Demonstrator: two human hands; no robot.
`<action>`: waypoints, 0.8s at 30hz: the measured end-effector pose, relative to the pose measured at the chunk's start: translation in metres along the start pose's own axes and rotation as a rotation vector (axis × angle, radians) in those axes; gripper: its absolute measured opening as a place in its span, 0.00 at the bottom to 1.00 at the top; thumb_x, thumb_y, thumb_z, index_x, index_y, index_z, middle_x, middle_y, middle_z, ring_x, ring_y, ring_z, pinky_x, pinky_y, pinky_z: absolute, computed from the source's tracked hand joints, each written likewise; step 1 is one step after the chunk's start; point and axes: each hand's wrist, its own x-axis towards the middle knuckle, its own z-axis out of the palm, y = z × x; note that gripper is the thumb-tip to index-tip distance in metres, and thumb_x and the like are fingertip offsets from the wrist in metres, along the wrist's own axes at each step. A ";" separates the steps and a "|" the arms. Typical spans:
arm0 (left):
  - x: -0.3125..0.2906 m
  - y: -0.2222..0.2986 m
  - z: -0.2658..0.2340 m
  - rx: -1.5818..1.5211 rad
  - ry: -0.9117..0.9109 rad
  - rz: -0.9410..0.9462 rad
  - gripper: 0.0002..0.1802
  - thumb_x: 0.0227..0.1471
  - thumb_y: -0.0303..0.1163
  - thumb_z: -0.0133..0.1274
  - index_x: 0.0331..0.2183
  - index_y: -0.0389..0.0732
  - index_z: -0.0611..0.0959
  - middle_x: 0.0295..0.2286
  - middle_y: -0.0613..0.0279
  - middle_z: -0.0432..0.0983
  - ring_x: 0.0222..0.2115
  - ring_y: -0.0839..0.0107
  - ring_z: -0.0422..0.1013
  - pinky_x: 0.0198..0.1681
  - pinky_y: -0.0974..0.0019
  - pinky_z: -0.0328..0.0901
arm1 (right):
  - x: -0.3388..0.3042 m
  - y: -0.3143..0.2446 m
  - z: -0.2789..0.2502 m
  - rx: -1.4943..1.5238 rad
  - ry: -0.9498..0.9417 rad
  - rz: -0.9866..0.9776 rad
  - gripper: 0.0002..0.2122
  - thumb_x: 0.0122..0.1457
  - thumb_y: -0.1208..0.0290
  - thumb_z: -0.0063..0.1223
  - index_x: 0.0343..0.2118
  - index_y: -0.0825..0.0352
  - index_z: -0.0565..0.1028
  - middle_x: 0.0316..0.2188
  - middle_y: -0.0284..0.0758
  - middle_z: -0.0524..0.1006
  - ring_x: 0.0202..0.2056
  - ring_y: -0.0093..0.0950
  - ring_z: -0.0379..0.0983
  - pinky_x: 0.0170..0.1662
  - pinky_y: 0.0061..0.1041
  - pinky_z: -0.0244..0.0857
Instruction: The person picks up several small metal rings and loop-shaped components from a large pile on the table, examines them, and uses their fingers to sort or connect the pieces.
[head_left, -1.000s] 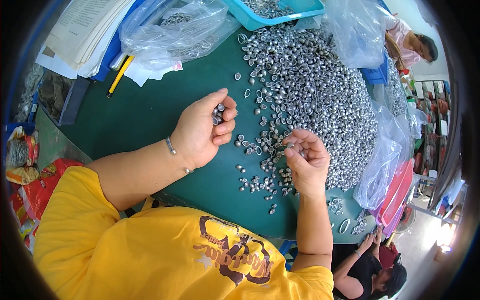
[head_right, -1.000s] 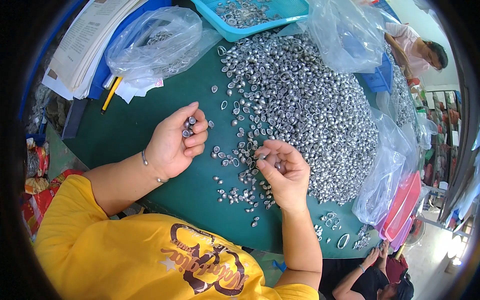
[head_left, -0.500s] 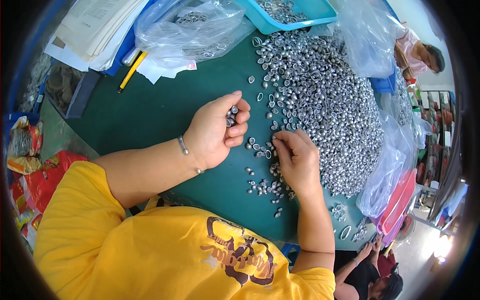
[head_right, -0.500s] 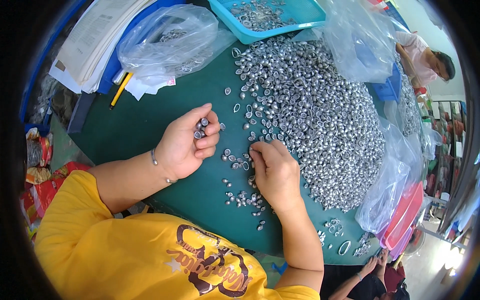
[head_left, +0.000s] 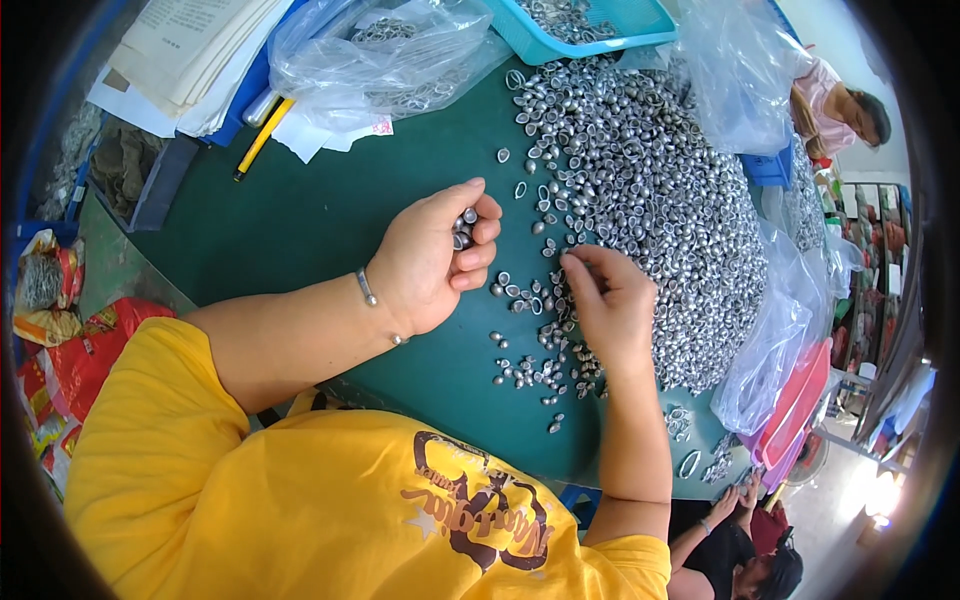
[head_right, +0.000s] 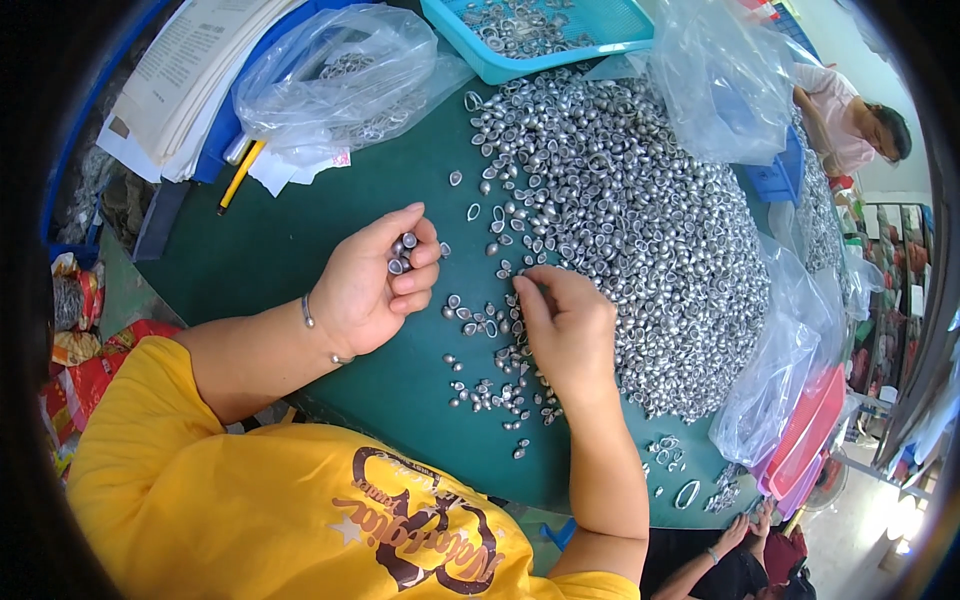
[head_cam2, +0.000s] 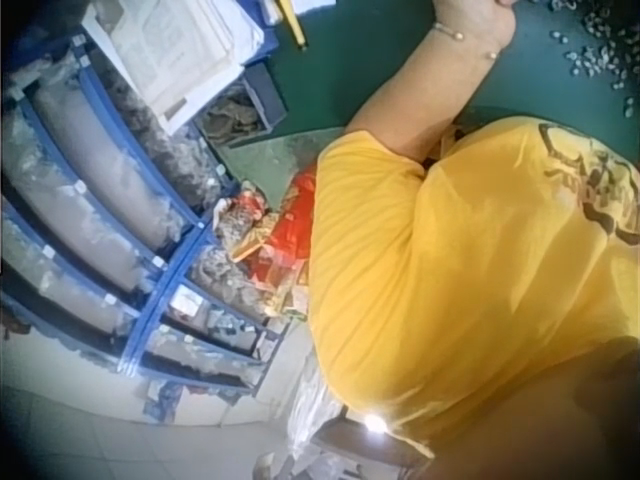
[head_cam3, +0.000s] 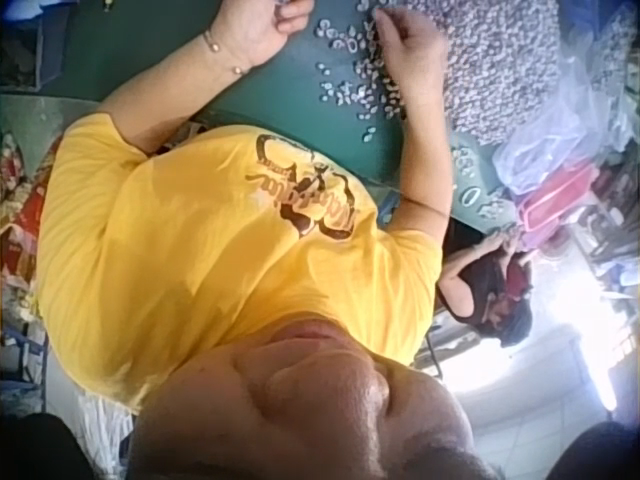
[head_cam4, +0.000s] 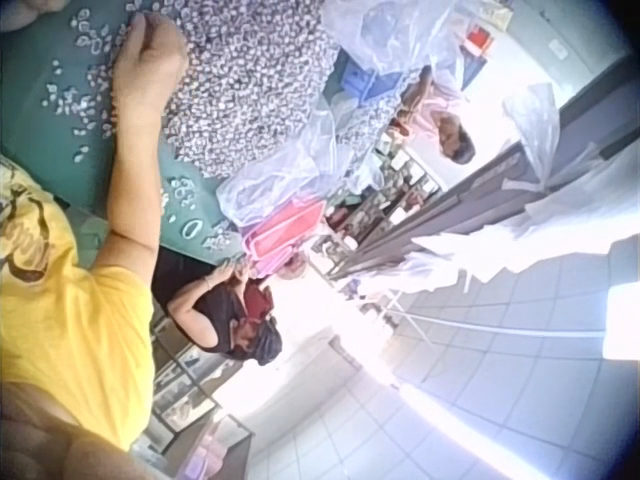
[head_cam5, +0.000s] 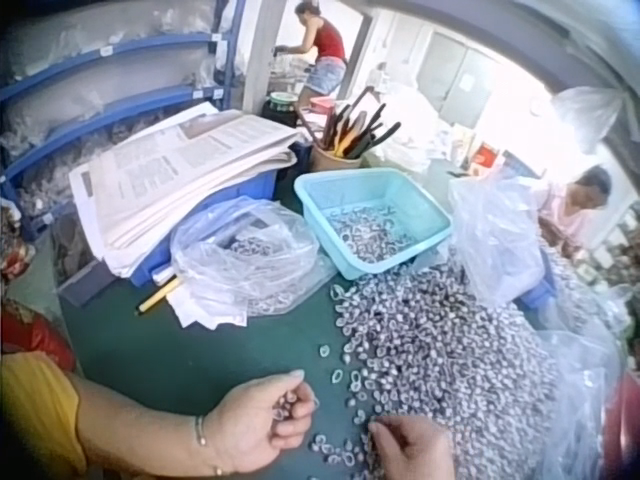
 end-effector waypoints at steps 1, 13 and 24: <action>0.000 0.000 0.001 -0.001 0.000 -0.005 0.12 0.52 0.38 0.41 0.22 0.43 0.70 0.17 0.70 0.61 0.14 0.82 0.54 0.14 0.79 0.48 | 0.002 0.002 0.002 -0.105 0.025 -0.095 0.04 0.47 0.77 0.53 0.27 0.71 0.74 0.18 0.33 0.72 0.18 0.18 0.66 0.22 0.16 0.60; 0.000 0.000 0.000 0.009 0.001 0.001 0.13 0.53 0.39 0.40 0.21 0.43 0.69 0.17 0.70 0.61 0.14 0.82 0.54 0.14 0.79 0.48 | 0.006 -0.001 0.004 -0.149 -0.004 -0.127 0.04 0.45 0.78 0.54 0.26 0.69 0.73 0.21 0.39 0.72 0.21 0.33 0.69 0.24 0.25 0.63; 0.000 0.000 0.000 0.007 0.012 -0.001 0.13 0.53 0.39 0.40 0.21 0.43 0.69 0.17 0.70 0.60 0.13 0.82 0.54 0.14 0.79 0.48 | 0.008 -0.007 -0.015 1.355 -0.297 0.478 0.05 0.55 0.72 0.45 0.31 0.67 0.67 0.16 0.25 0.60 0.16 0.15 0.50 0.16 0.11 0.43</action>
